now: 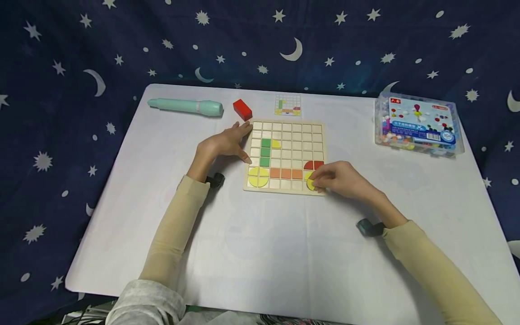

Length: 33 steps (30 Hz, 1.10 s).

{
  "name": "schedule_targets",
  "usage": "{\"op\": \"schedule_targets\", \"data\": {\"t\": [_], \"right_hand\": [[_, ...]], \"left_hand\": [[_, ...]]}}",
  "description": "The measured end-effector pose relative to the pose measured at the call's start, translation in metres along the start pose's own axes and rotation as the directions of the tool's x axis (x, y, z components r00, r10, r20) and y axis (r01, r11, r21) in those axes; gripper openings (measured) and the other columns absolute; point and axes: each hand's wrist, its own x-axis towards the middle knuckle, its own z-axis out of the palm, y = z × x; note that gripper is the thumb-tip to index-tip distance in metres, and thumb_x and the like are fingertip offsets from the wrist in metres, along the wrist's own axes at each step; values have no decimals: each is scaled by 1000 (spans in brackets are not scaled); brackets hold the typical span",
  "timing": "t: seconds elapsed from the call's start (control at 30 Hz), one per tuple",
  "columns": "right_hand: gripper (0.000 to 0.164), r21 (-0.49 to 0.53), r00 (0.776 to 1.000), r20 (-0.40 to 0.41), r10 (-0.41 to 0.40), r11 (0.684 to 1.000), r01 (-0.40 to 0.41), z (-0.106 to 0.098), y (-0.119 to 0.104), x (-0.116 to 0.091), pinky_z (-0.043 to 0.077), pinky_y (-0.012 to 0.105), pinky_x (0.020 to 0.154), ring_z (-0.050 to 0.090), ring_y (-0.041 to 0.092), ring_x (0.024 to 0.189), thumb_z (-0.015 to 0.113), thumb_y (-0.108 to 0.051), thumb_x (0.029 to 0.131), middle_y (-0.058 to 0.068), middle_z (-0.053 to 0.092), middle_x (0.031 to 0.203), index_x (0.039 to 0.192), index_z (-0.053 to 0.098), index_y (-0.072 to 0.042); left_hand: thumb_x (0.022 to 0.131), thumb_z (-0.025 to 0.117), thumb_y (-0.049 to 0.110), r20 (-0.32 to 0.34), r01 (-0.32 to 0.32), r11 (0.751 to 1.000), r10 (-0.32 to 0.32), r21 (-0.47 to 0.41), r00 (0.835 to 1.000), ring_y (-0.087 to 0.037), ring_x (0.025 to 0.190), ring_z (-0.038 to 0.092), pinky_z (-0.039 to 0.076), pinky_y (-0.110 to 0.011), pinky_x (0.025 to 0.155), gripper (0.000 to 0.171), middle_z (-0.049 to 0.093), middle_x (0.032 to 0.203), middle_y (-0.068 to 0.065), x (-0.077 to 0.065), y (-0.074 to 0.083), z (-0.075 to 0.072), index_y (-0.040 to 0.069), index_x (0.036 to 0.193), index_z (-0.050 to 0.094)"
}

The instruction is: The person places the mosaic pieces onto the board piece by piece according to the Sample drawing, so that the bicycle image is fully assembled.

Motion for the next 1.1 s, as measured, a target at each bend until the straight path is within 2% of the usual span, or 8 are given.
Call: {"op": "schedule_targets", "data": {"t": [0.23, 0.47, 0.67, 0.83, 1.1], "right_hand": [[14, -79, 993, -85, -81, 994, 75, 11, -3, -3, 52, 24, 59, 67, 14, 68, 74, -12, 95, 4, 76, 82, 105, 78, -3], [11, -119, 984, -120, -131, 986, 116, 16, 0, -1, 51, 23, 60, 66, 13, 70, 77, -9, 91, 3, 73, 85, 101, 78, -6], [31, -203, 972, -118, -203, 963, 176, 19, -2, 0, 50, 27, 69, 59, 15, 77, 85, -8, 82, 2, 67, 86, 112, 75, -4], [36, -209, 975, -118, -191, 964, 163, 17, 0, -1, 48, 28, 70, 56, 17, 79, 86, -10, 82, 3, 66, 89, 115, 73, -4], [31, -218, 974, -148, -171, 966, 137, 8, 11, -13, 43, 28, 67, 53, 18, 80, 82, -18, 89, 3, 64, 93, 118, 75, -9]], "left_hand": [[77, 92, 28, -4, -2, 1000, 2, 7, 1000, -23, 162, -6, 9, -58, 129, 118, 3, 175, 1, -1, 1, 1, 19, 167, 15], [78, 91, 30, 1, -12, 999, 12, 29, 1000, -25, 162, -6, 9, -59, 129, 118, 2, 175, 1, 1, 0, 0, 18, 167, 14], [78, 91, 30, 13, 2, 1000, -2, 30, 1000, -27, 162, -6, 9, -62, 127, 118, 1, 175, 2, 4, 1, -3, 22, 167, 13], [79, 90, 29, 11, 7, 1000, -7, 26, 1000, -28, 162, -6, 8, -63, 127, 118, 1, 175, 2, 4, 1, -5, 22, 167, 13], [78, 91, 28, 13, 10, 1000, -10, 9, 1000, -26, 162, -7, 8, -64, 127, 118, 1, 175, 3, 3, 2, -2, 22, 167, 13]]}}
